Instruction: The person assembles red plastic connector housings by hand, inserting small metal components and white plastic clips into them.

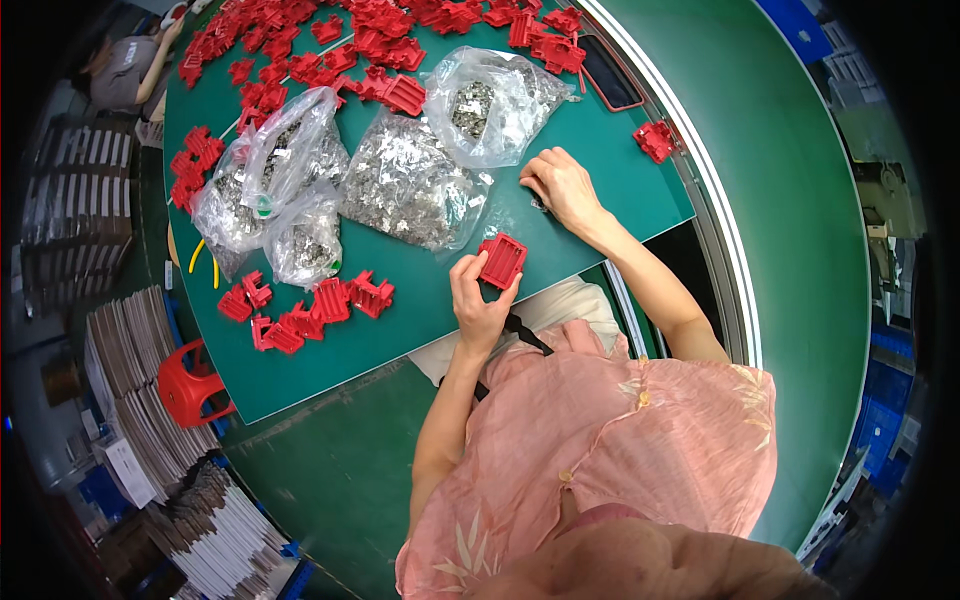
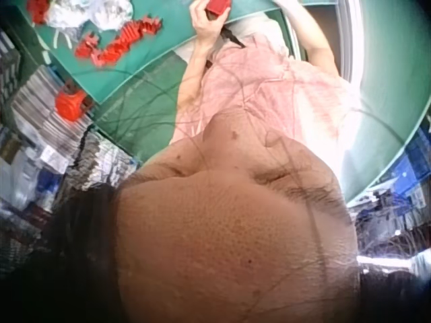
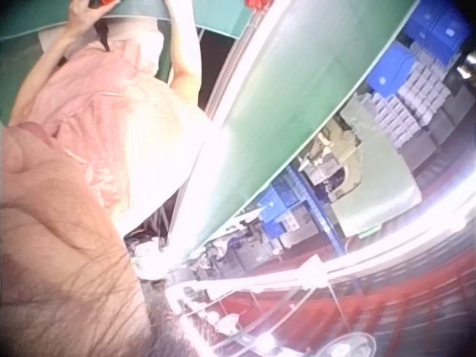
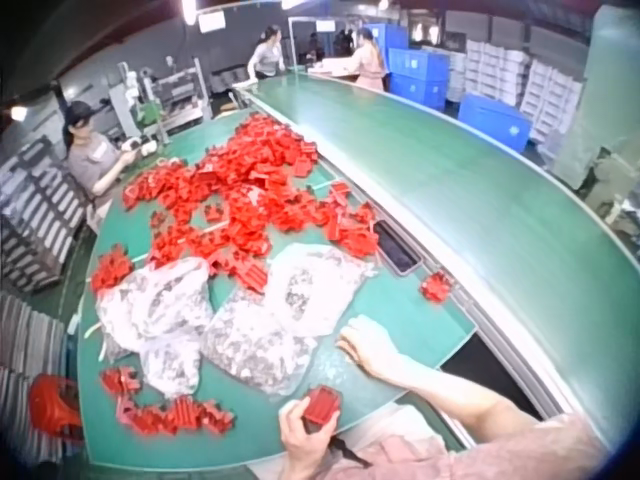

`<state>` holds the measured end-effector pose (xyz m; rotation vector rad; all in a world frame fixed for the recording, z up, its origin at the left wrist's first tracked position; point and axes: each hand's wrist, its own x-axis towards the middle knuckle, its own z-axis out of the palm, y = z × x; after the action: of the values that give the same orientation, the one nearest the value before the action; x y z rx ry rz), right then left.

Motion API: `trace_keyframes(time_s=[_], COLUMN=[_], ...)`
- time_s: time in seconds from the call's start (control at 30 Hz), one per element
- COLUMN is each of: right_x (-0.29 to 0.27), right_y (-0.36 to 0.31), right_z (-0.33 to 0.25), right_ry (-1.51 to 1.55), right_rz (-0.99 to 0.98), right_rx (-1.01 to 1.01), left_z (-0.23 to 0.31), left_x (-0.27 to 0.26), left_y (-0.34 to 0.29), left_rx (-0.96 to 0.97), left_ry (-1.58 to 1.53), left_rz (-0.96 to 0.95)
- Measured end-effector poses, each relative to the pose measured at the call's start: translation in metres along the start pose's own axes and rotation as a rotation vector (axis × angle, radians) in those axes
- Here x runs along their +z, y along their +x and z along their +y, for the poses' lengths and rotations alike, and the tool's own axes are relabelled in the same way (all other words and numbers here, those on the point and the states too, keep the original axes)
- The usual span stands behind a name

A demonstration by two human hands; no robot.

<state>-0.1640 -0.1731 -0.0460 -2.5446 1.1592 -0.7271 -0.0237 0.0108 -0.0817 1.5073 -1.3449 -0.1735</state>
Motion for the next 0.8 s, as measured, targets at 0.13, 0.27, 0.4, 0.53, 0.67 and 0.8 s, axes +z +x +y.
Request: trace_keyframes(time_s=[0.13, 0.27, 0.4, 0.53, 0.67, 0.8], right_x=[-0.017, -0.029, -0.034, -0.034, -0.031, -0.022], right_y=[-0.007, -0.017, -0.031, -0.033, -0.035, -0.034], right_z=[-0.009, -0.023, -0.035, -0.035, -0.032, -0.035], right_ry=[0.199, 0.222, 0.186, 0.169, 0.045, -0.017], right_rz=[-0.003, -0.176, -0.281, -0.331, -0.451, -0.413], right_rx=[-0.045, -0.126, -0.149, -0.194, -0.219, -0.265], left_z=[-0.001, -0.001, 0.0, 0.0, 0.0, 0.0], left_x=[0.001, 0.0, 0.0, 0.0, 0.001, 0.001], left_y=[0.0, 0.002, 0.002, 0.001, 0.001, 0.0], left_rx=[-0.002, 0.0, -0.014, -0.009, -0.015, -0.022], left_ry=[-0.006, -0.011, -0.022, -0.017, -0.02, -0.028], left_rz=[-0.003, -0.015, -0.012, -0.005, 0.001, 0.004])
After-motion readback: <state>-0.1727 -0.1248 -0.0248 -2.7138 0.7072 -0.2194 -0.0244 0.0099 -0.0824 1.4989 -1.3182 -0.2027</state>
